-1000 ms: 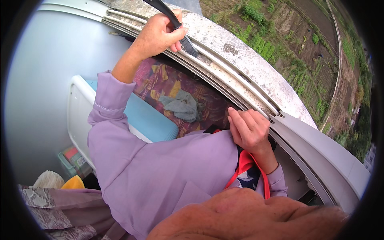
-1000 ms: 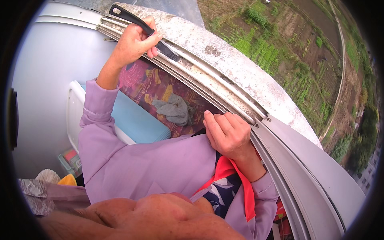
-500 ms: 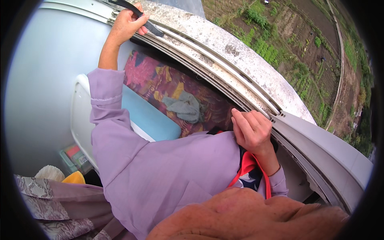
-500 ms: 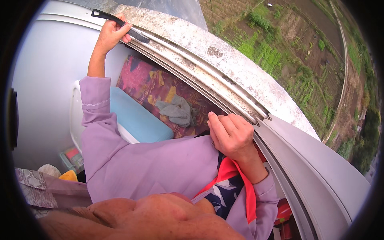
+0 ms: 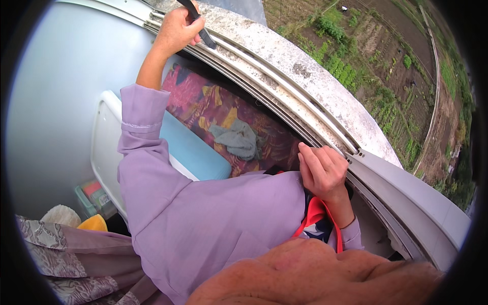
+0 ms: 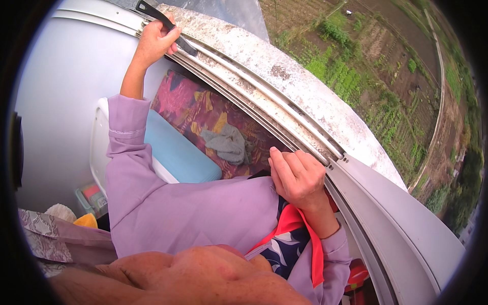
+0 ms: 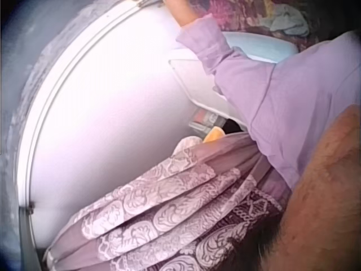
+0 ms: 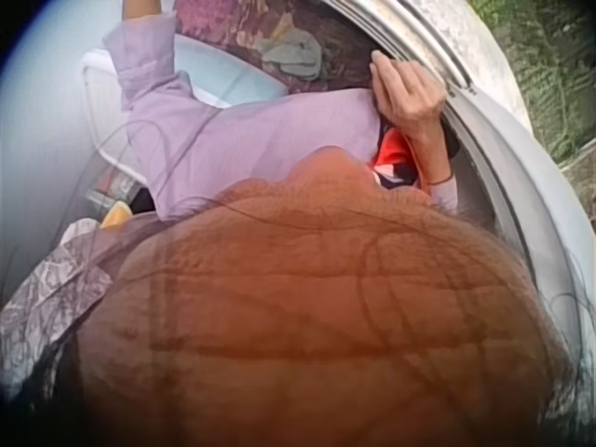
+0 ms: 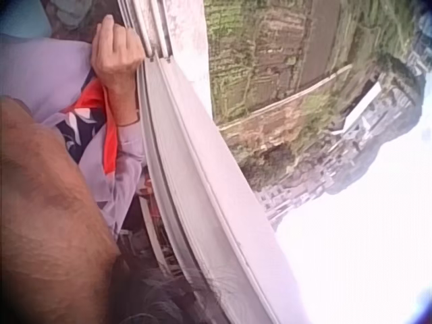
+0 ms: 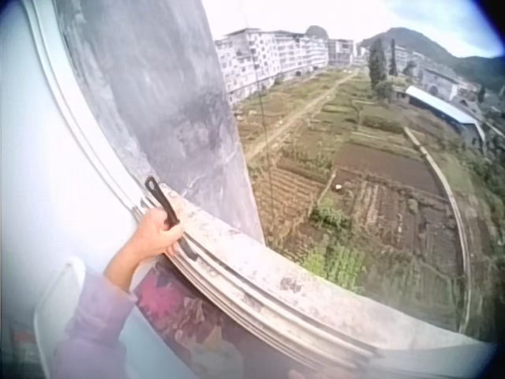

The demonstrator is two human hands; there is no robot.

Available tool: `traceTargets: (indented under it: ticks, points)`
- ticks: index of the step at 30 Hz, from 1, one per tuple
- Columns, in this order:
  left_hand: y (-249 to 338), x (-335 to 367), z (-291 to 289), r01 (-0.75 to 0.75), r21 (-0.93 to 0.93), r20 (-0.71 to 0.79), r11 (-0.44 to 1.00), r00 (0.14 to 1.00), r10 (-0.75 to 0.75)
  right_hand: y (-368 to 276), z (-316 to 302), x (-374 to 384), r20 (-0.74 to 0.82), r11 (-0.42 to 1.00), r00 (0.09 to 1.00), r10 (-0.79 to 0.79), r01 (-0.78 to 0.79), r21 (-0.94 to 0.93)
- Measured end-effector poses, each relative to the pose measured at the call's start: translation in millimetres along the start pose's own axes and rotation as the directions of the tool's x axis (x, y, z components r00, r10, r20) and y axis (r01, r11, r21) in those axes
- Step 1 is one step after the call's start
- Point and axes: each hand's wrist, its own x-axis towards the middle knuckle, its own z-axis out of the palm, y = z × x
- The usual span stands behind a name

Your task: The person cleans the window frame using a grey cloth and a black brush. They wipe the frame and use the brush to remove debris from the tracks.

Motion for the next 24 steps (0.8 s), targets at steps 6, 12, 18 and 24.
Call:
traceTargets:
  ticks: [6,12,18,24]
  points:
    - [-10.1,0.6,-15.0,0.09,-0.311,-0.079,0.946,0.99,-0.12,2.0,0.5,1.4,0.024,1.0,1.0,0.006,-0.006,0.01]
    - [15.2,-5.4,13.6,0.074,-0.305,0.103,0.95,0.994,-0.044,3.5,2.6,1.3,0.015,1.0,1.0,0.002,-0.002,0.029]
    - [9.0,-7.0,36.7,0.082,-0.313,0.192,0.946,0.981,-0.022,1.9,-0.3,3.1,0.042,0.999,0.999,0.01,-0.012,0.044]
    - [-8.0,8.9,-2.6,0.026,-0.14,0.111,0.99,0.994,-0.01,2.6,1.8,-0.2,0.02,1.0,1.0,0.01,-0.01,0.028]
